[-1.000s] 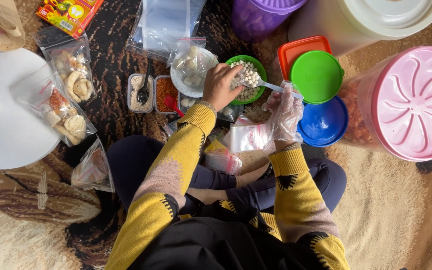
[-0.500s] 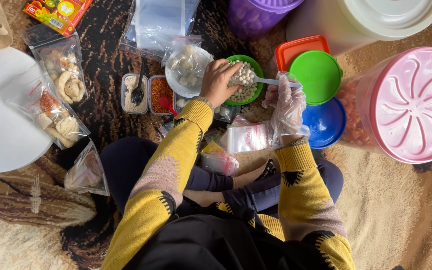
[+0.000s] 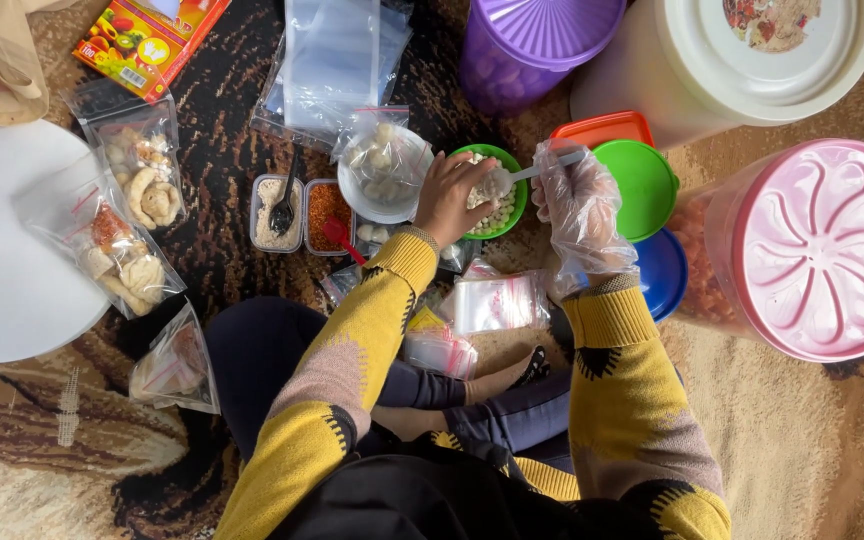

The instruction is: A person is manually packaging small food items like seeds or beans into small plastic zip-lock bags using a spoon.

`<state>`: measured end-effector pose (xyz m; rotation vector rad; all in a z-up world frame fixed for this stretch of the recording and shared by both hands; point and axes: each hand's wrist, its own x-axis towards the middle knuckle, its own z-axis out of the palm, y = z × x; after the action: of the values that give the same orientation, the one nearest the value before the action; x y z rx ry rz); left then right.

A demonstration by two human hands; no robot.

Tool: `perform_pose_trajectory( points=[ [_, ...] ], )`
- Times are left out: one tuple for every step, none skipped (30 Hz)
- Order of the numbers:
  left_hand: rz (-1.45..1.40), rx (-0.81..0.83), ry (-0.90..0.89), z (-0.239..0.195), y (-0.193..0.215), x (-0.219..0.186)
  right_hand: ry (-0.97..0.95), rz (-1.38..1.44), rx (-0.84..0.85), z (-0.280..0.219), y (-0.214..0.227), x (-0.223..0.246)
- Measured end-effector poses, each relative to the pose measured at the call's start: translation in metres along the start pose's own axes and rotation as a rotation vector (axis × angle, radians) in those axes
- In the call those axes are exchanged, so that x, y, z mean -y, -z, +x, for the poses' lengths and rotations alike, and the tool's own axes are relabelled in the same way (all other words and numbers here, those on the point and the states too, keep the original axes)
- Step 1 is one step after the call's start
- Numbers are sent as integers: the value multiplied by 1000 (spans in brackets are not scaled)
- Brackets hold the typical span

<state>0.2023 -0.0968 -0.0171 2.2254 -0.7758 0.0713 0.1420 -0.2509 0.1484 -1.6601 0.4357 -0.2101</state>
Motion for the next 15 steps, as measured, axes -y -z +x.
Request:
perform_pose_trajectory(
  points=[
    [-1, 0, 1, -1, 0, -2, -1, -1, 1, 1, 0, -1],
    [-9, -10, 9, -2, 0, -3, 2, -22, 13, 3, 0, -2],
    [-18, -20, 17, -3, 0, -5, 6, -43, 26, 5, 0, -2],
    [-17, -22, 18, -4, -2, -4, 7, -43, 28, 2, 0, 3],
    [-37, -35, 22, -6, -4, -3, 2, -58, 37, 0, -1, 9],
    [-57, -48, 27, -7, -5, -2, -3, -72, 47, -2, -2, 15],
    [-55, -51, 28, -7, -4, -5, -1, -72, 50, 0, 2, 13],
    [-107, -26, 79, -6, -1, -7, 48, -114, 105, 5, 6, 12],
    [-159, 0, 130, -4, 2, -9, 97, -157, 160, 10, 10, 10],
    [-156, -11, 134, -3, 0, -8, 103, -158, 171, 9, 7, 17],
    [-185, -32, 149, -1, -1, -7, 136, -136, 142, 8, 5, 25],
    [-217, -44, 163, -3, -4, -8, 161, -114, 108, 4, 3, 30],
    [-216, -48, 168, -2, -5, -7, 160, -115, 114, -4, 2, 40],
    [-243, -80, 170, -1, -6, -7, 197, -80, 54, -12, 2, 51],
    [-269, -112, 172, 1, -7, -7, 234, -44, -6, -20, 2, 60]
  ],
)
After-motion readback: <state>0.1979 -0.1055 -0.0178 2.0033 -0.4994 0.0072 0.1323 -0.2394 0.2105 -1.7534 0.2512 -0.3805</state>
